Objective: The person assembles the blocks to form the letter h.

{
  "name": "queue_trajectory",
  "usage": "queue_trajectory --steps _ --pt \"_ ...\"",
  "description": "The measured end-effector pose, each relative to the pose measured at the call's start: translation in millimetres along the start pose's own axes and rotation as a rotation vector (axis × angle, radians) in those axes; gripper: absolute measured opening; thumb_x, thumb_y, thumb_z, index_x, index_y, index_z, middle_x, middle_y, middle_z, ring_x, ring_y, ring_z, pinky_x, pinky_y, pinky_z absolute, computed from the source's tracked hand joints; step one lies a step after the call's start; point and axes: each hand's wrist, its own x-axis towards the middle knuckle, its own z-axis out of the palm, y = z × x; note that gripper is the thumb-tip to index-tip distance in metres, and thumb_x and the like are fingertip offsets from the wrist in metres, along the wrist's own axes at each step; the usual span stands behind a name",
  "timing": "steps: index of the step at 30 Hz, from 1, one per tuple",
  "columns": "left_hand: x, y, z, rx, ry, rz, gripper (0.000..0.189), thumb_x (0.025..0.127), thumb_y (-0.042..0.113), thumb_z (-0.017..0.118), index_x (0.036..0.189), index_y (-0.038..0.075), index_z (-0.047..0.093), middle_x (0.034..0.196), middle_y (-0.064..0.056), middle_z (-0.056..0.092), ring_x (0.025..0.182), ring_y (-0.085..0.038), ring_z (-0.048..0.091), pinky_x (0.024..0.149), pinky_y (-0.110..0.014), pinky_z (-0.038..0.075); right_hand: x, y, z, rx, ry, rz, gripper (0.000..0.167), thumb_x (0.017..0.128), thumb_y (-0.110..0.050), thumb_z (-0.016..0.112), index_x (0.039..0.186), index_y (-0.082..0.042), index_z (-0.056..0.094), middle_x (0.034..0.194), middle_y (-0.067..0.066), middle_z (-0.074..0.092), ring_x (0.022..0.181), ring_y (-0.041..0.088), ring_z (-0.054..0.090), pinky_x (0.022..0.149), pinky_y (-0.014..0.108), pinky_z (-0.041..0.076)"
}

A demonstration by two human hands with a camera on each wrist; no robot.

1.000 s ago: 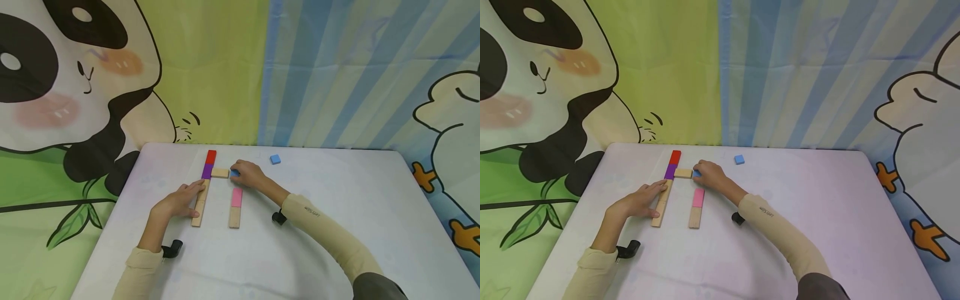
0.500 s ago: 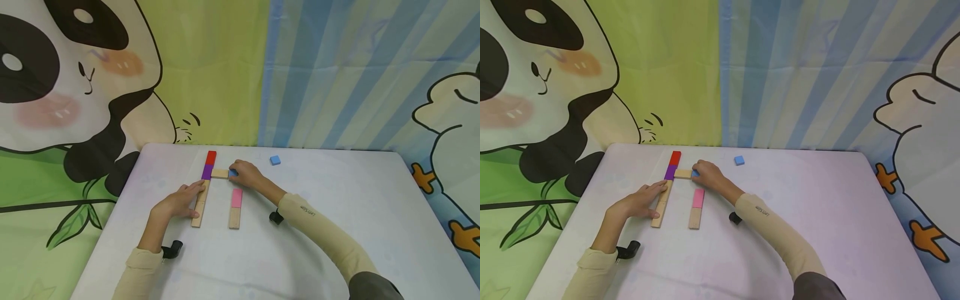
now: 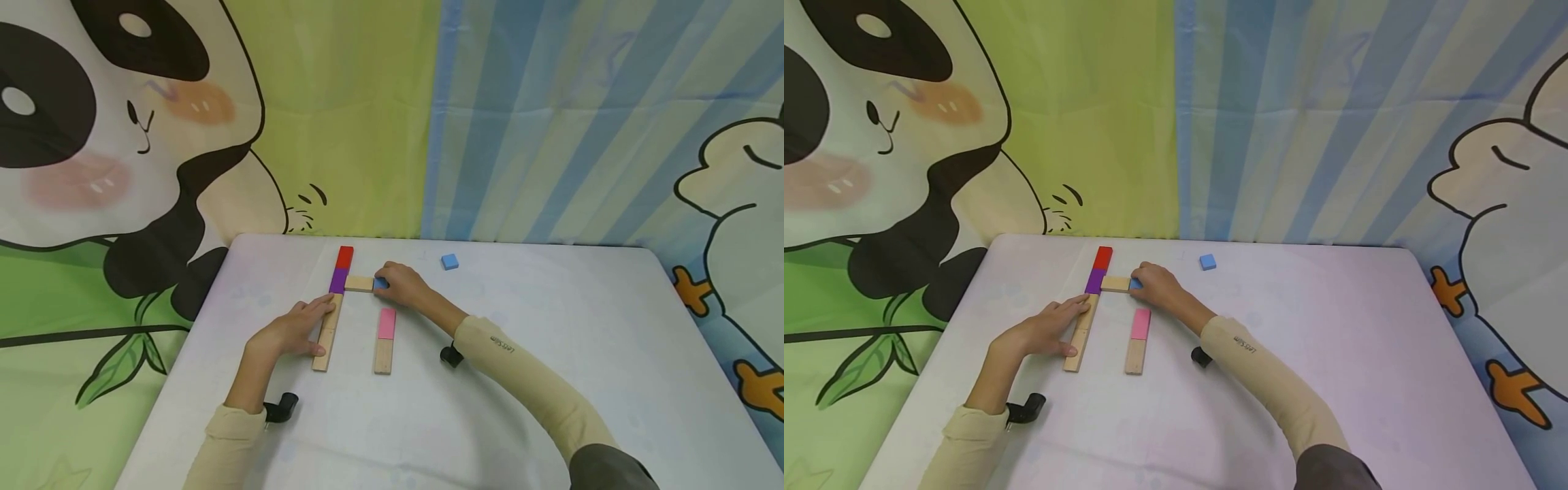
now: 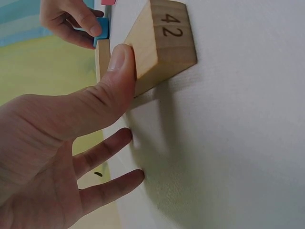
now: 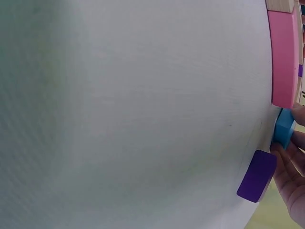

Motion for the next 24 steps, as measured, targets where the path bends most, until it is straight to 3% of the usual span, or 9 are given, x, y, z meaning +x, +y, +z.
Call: queue_trajectory --steps 24 --pt "-1.1 -0.5 -1.0 -0.017 0.003 -0.001 0.094 0.078 0.030 0.079 0.154 0.016 0.026 0.164 -0.003 0.016 0.136 -0.032 0.037 0.096 -0.053 0.050 -2.5 4.1 6.4 0.011 0.030 0.005 0.038 0.089 -0.029 0.071 0.117 -0.004 0.068 0.111 0.010 0.066 0.092 0.017 0.060 0.081 0.032 0.055"
